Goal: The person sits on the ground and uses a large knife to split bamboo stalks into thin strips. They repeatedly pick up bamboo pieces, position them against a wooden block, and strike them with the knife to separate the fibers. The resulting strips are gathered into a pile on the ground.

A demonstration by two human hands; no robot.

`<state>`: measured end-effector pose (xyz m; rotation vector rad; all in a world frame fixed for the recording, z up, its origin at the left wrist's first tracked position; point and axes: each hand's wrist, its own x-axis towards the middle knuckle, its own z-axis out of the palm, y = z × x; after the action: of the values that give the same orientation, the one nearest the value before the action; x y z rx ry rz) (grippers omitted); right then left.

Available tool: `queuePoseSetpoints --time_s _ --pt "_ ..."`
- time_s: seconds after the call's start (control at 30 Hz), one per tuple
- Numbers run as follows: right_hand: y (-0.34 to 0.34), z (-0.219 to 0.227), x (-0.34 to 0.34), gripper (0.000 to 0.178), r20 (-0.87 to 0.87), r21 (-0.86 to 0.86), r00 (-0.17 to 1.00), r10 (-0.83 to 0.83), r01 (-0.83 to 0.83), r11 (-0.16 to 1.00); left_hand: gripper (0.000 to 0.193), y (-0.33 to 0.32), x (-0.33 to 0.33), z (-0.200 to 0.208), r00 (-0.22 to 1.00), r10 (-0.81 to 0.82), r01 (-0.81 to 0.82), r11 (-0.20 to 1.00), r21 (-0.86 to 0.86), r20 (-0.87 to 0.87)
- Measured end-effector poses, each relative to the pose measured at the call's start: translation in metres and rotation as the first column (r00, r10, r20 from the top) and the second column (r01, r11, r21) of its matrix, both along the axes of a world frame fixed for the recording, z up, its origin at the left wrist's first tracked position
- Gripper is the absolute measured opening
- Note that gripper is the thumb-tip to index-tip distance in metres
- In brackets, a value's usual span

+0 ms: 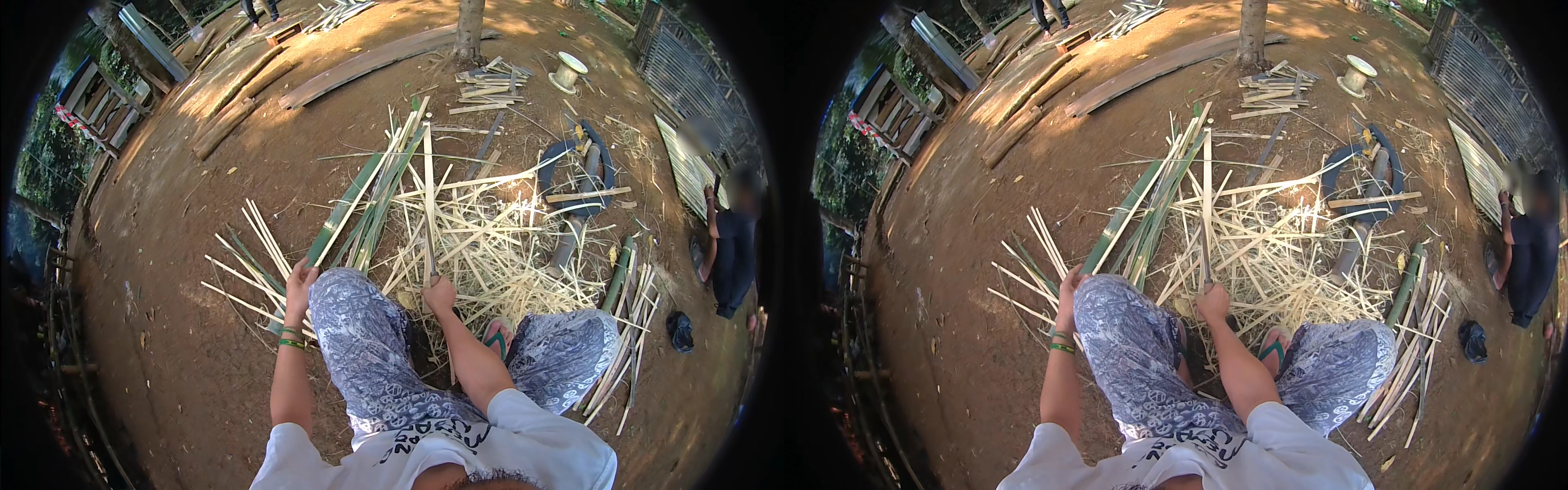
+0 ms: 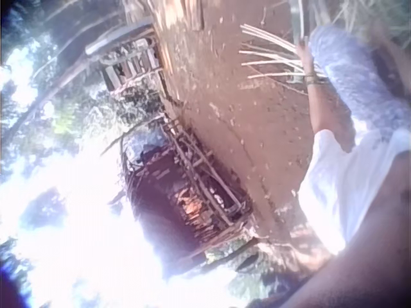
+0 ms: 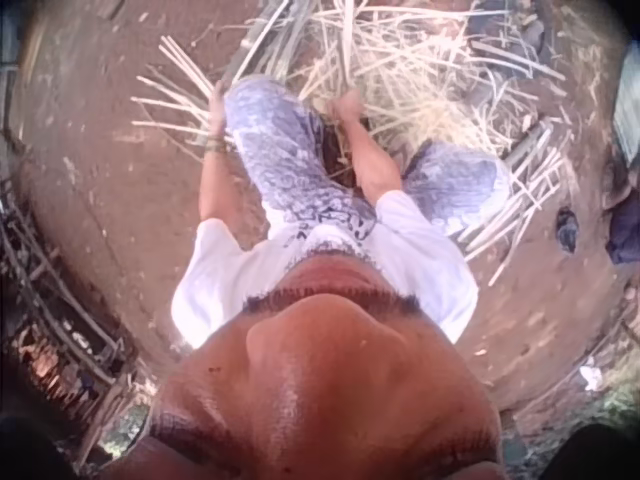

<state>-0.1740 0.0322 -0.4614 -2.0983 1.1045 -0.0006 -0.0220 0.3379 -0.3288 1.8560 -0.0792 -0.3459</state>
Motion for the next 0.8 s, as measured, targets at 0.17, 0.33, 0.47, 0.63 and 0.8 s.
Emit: queuePoseSetpoints --time_s 0.17,0.33,0.47,0.63,0.8 --pt "-0.037 0.089 -0.009 0.030 0.323 0.560 0.927 -0.191 -0.025 0.828 0.047 -0.017 0.025 0.084 0.976 0.023 -0.020 1.000 -0.017 0.216" --pt "-0.062 0.186 -0.025 0.026 0.561 0.753 0.683 -0.468 -0.187 0.630 0.046 -0.080 0.012 0.188 0.914 -0.018 0.081 0.987 -0.138 0.405" --pt "-0.077 0.257 -0.054 0.034 0.644 0.734 0.605 -0.468 -0.317 0.601 0.047 -0.137 -0.052 0.242 0.811 -0.286 0.405 0.904 -0.138 0.510" --pt "-0.054 0.347 -0.093 0.037 0.646 0.650 0.664 -0.376 -0.221 0.727 0.046 -0.179 -0.136 0.260 0.308 -0.598 0.679 0.683 0.269 0.740" --pt "-0.043 0.361 -0.116 0.027 0.721 0.618 0.586 -0.370 -0.301 0.726 0.033 -0.204 -0.155 0.251 0.293 -0.564 0.778 0.610 0.150 0.772"
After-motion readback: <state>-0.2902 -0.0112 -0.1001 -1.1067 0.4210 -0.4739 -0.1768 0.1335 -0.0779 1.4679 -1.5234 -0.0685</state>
